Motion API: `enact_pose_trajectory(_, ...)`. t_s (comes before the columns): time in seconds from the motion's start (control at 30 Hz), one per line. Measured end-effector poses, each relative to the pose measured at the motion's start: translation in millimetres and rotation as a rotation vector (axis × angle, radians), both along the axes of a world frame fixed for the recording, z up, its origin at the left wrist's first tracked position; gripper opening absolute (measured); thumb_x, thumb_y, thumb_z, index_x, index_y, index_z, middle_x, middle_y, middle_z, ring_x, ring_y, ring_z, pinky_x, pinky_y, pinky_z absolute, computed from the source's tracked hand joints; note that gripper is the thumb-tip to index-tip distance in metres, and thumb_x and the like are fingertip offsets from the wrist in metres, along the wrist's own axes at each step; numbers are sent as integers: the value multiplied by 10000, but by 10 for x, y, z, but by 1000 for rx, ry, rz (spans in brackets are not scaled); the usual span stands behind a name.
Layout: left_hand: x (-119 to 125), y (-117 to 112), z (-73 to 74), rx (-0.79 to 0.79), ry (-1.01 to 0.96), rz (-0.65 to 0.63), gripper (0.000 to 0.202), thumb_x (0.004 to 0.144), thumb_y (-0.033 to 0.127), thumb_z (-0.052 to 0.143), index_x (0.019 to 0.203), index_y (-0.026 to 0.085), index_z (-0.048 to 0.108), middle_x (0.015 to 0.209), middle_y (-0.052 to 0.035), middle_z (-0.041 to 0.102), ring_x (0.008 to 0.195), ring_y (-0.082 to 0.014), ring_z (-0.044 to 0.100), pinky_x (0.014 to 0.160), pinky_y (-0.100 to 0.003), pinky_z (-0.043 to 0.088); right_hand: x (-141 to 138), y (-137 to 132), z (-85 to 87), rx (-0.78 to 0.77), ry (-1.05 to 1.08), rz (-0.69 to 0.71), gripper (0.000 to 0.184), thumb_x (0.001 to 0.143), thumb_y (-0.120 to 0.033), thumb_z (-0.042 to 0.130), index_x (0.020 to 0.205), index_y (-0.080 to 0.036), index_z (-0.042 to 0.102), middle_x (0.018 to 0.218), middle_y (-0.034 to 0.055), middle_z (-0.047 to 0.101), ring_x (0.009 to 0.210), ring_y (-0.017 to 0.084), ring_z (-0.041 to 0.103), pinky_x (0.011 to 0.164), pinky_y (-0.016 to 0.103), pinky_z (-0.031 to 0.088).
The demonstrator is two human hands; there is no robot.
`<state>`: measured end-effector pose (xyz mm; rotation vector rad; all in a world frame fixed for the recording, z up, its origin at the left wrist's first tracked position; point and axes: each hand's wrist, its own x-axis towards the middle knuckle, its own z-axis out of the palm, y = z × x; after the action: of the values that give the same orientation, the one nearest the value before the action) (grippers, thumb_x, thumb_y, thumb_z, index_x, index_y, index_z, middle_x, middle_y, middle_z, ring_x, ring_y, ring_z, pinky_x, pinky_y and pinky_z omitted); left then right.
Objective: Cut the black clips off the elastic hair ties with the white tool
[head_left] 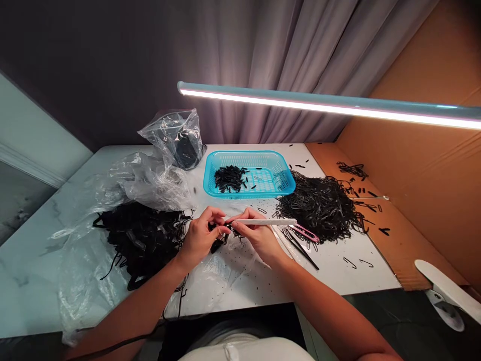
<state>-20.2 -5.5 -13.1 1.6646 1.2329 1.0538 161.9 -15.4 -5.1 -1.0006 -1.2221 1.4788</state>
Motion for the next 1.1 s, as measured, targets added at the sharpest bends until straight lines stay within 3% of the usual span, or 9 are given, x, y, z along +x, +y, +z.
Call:
enact_pose_trajectory(0.17,-6,3,-12,54,25,13,286,752,268,751,982,200,594,821,-12,660,760,-152,634,699,-253,490,-6,3,0,-17,7,-31,319,817,-439,696,741,-187,516,859,28,683,653,118,479,611,263,332)
enact_pose_trajectory(0.4,-16,9,-6,21,32,27,288,755,274,749,984,203,591,818,-11,666,764,-159,639,678,-248,473,-16,-3,16,-22,43,5,295,819,-423,698,748,-184,539,873,34,681,665,116,476,618,261,339)
enact_pose_trajectory(0.63,8,-24,31,64,46,41,278,762,327,754,943,200,586,812,-8,659,703,-143,598,638,-252,445,-1,5,14,-29,-31,-51,312,809,-437,695,744,-184,526,829,24,672,657,120,481,605,255,344)
enact_pose_trajectory(0.77,36,-49,61,89,14,69,232,829,326,690,1024,206,652,874,-28,680,823,-159,625,760,-271,463,1,11,18,-6,-69,-111,299,804,-426,698,740,-181,538,782,10,639,665,118,464,609,248,339)
enact_pose_trajectory(0.97,53,5,32,-99,-259,103,298,832,304,680,1111,198,664,783,7,625,647,-99,532,630,-225,428,8,-3,21,-8,-65,-100,294,818,-419,685,749,-182,525,767,4,620,667,117,447,610,249,317)
enact_pose_trajectory(1.1,39,53,21,-330,-350,7,298,775,307,736,1030,157,705,740,-12,631,657,-99,537,572,-201,384,20,-1,44,-25,-61,-134,320,800,-427,700,736,-183,504,719,-9,568,647,114,410,594,251,285)
